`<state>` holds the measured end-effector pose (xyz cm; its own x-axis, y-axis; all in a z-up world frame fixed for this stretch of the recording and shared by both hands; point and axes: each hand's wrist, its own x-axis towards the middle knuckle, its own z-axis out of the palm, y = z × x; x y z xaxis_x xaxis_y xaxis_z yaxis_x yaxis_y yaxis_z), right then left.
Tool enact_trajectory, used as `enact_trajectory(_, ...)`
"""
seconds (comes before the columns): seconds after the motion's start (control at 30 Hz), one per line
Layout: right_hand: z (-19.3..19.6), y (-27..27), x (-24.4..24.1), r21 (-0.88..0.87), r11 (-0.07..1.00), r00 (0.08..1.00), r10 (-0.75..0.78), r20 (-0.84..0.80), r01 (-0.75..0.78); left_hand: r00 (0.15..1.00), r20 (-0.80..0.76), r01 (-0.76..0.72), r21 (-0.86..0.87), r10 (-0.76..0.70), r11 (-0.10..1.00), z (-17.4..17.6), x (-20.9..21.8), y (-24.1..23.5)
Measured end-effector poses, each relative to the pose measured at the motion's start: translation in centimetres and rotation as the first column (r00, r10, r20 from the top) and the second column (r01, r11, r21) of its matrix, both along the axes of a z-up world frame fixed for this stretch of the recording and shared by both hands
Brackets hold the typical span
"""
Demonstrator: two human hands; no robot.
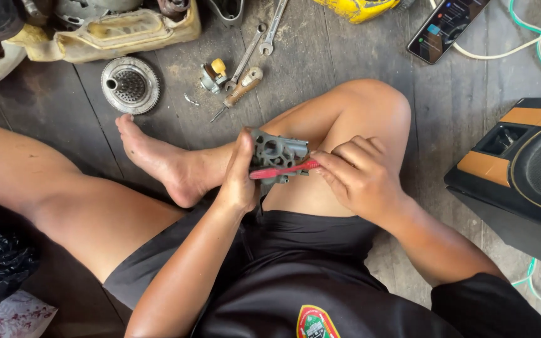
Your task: Cleaning a motorcycle carburetor using a small brush and cleaning fluid while sitting on the floor.
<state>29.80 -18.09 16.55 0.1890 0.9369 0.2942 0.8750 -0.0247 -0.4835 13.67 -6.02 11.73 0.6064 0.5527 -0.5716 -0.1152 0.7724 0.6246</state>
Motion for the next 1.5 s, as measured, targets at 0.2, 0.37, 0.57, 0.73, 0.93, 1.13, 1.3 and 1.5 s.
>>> enact_trajectory(0.2, -0.4, 0.7, -1.9, -0.02, 0.99, 0.989, -0.139, -0.055, 0.138, 0.996, 0.002, 0.086, 0.31, -0.091, 0.947, -3.4, -2.3, -1.0)
enact_trajectory(0.37, 1.7, 1.4, -2.1, 0.007, 1.0, 0.997, -0.027, -0.074, 0.027, 0.984, -0.139, 0.159, 0.374, -0.114, 0.914, -1.0, -2.5, 0.1)
enact_trajectory(0.57, 2.5, 2.3, -4.2, 0.06, 0.996, 0.995, -0.06, -0.082, 0.065, 0.974, -0.086, 0.227, 0.337, -0.21, 0.914, -2.4, -4.5, 0.4)
enact_trajectory(0.73, 3.1, 1.9, -4.5, 0.017, 1.0, 0.994, 0.015, -0.109, -0.013, 0.991, -0.06, 0.137, 0.409, -0.123, 0.902, -5.0, -5.6, -1.0)
enact_trajectory(0.93, -6.2, -3.4, 10.5, 0.134, 0.887, 0.891, -0.416, -0.183, 0.441, 0.989, 0.148, 0.003, -0.001, -0.003, 1.0, -6.5, -9.3, 1.1)
enact_trajectory(1.13, -19.0, -6.5, 17.7, -0.419, 0.569, 0.634, -0.773, 0.02, 0.708, 0.989, -0.037, -0.141, 0.01, 0.141, 0.99, -6.0, -12.8, 2.4)
enact_trajectory(1.3, -19.6, -5.8, 18.3, -0.471, 0.447, 0.58, -0.793, 0.184, 0.761, 0.984, 0.001, -0.18, -0.051, 0.18, 0.982, -5.8, -15.0, 2.7)
enact_trajectory(1.5, -20.0, -5.7, 18.3, -0.478, 0.439, 0.584, -0.785, 0.208, 0.761, 0.974, -0.04, -0.227, -0.068, 0.224, 0.972, -7.0, -15.5, 2.4)
